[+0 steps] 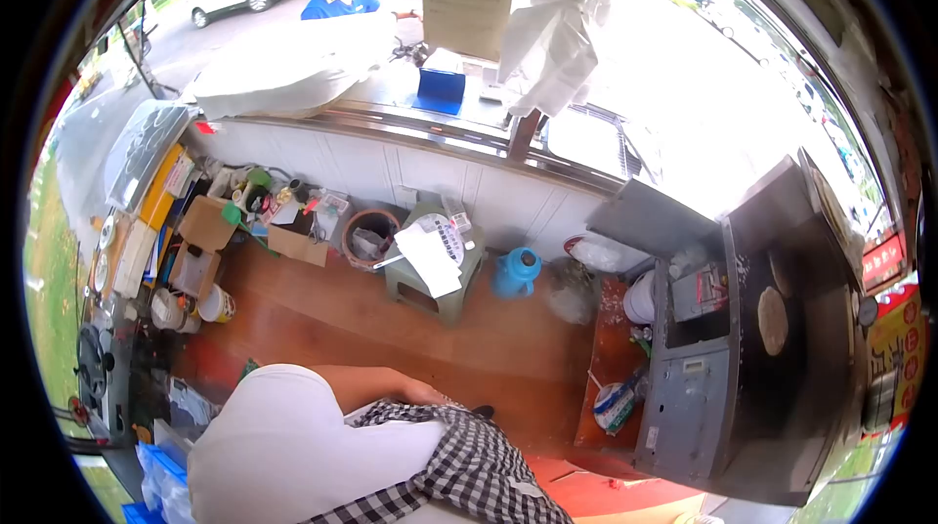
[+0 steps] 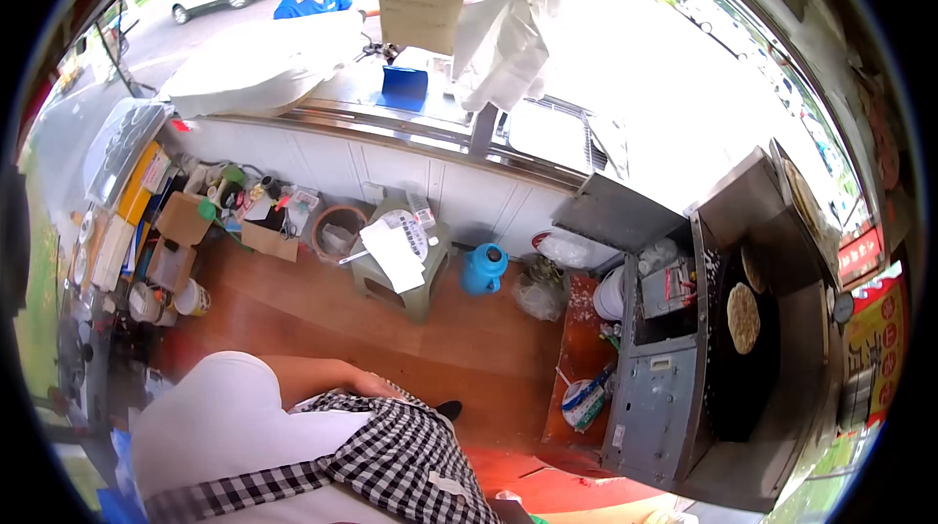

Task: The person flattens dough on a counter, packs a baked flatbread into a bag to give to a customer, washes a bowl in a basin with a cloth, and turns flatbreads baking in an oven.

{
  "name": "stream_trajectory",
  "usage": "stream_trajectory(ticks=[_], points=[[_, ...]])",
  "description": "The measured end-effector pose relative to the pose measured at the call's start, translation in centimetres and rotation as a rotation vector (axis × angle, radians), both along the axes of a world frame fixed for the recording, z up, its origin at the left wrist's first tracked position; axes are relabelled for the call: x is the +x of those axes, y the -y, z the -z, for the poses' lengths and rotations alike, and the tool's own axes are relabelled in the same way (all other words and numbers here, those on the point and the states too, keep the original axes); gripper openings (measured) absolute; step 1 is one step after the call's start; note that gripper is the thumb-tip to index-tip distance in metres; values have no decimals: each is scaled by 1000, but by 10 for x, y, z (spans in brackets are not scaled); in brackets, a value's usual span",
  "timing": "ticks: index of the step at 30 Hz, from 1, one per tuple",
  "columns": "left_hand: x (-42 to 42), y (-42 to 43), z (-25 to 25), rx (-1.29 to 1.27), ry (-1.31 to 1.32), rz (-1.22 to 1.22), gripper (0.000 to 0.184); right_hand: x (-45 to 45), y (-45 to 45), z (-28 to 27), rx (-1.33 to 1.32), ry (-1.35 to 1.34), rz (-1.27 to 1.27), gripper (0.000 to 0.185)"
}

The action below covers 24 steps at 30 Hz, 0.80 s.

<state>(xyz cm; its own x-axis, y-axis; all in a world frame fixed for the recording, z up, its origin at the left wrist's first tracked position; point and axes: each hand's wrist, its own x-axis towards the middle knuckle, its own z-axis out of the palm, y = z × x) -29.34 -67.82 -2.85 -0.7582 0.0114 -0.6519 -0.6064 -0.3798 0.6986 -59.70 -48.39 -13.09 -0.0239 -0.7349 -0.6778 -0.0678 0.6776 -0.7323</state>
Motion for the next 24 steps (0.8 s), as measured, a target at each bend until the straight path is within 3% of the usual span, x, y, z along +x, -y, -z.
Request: stream_trajectory(ticks=[3, 6, 7, 10, 13, 14, 15, 17, 20, 23, 24], points=[[13, -19, 136, -325, -48, 97, 74, -26, 23, 7, 95, 50, -41, 44], [-4, -10, 27, -651, 231, 192, 76, -50, 43, 16, 161, 102, -21, 44], [-8, -8, 17, -781, 281, 186, 75, -57, 49, 16, 186, 121, -6, 45], [-7, 0, 48, -954, 129, -315, 70, -74, 71, 20, 248, 170, 50, 46], [-16, 26, 0, 528, -100, -1038, 69, -83, 91, 23, 312, 225, 137, 47], [-7, 29, 8, 729, -120, -980, 64, -83, 101, 22, 330, 249, 172, 47], [4, 23, 77, 753, 154, -1005, 61, -84, 112, 20, 344, 273, 209, 47], [18, 52, 91, 411, 455, -1051, 57, -88, 133, 14, 355, 357, 329, 48], [35, 114, 68, -453, 606, -581, 54, -86, 175, -25, 266, 545, 486, 51], [40, 135, 73, -610, 224, -832, 53, -58, 203, -50, 345, 768, 399, 53], [38, 145, 53, -474, 128, -748, 59, -44, 209, -38, 444, 756, 302, 51]])
